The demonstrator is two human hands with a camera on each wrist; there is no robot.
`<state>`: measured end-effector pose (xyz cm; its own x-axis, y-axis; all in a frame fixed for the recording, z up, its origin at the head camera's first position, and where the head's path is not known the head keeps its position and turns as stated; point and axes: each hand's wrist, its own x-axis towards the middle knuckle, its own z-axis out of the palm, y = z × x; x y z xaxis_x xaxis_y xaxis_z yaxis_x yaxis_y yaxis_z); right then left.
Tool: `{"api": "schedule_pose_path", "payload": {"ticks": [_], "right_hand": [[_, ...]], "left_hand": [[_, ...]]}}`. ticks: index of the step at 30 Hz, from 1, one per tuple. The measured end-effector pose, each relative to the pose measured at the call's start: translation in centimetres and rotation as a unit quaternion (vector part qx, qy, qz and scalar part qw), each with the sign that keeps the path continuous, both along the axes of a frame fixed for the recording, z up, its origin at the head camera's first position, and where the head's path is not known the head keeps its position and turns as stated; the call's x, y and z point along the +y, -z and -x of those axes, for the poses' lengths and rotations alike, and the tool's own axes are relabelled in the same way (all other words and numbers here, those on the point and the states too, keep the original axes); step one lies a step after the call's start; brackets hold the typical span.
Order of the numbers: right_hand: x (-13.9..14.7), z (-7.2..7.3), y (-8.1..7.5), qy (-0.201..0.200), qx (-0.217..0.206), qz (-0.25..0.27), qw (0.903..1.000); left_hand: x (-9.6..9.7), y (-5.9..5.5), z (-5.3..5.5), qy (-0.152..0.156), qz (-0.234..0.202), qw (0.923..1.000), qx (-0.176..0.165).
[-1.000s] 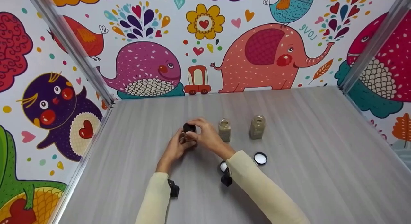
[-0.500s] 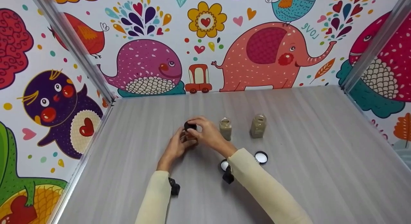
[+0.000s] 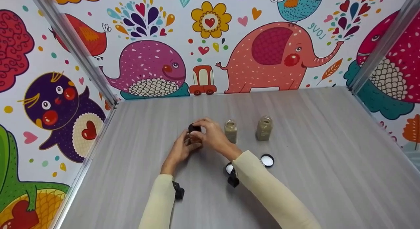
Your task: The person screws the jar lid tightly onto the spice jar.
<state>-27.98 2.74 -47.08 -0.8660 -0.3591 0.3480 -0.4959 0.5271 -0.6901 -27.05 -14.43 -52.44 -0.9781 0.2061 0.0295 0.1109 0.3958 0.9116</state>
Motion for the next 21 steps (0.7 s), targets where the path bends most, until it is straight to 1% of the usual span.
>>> {"api": "schedule_pose_path", "payload": {"ticks": [4, 11, 13, 17, 19, 21], "right_hand": [[0.28, 0.16, 0.1, -0.012, -0.005, 0.002, 0.9999], [0.49, 0.51, -0.02, -0.038, -0.021, 0.003, 0.999], [0.45, 0.57, -0.07, -0.042, -0.022, 0.005, 0.9989], [0.29, 0.57, -0.08, -0.036, -0.011, 0.011, 0.9993], [0.15, 0.47, -0.02, -0.028, -0.006, 0.013, 0.9995], [-0.01, 0.37, 0.06, -0.018, -0.01, 0.015, 0.9997]], "left_hand": [[0.08, 0.11, 0.01, 0.004, -0.008, 0.9999, 0.006], [0.17, 0.1, 0.18, 0.008, -0.021, 0.9997, -0.006], [0.14, 0.14, 0.2, 0.006, -0.022, 0.9997, -0.003], [0.03, 0.22, 0.19, -0.003, -0.007, 0.9999, 0.008], [-0.04, 0.24, 0.13, -0.005, 0.004, 0.9999, 0.009], [-0.11, 0.28, 0.06, -0.003, 0.005, 1.0, 0.008]]}}
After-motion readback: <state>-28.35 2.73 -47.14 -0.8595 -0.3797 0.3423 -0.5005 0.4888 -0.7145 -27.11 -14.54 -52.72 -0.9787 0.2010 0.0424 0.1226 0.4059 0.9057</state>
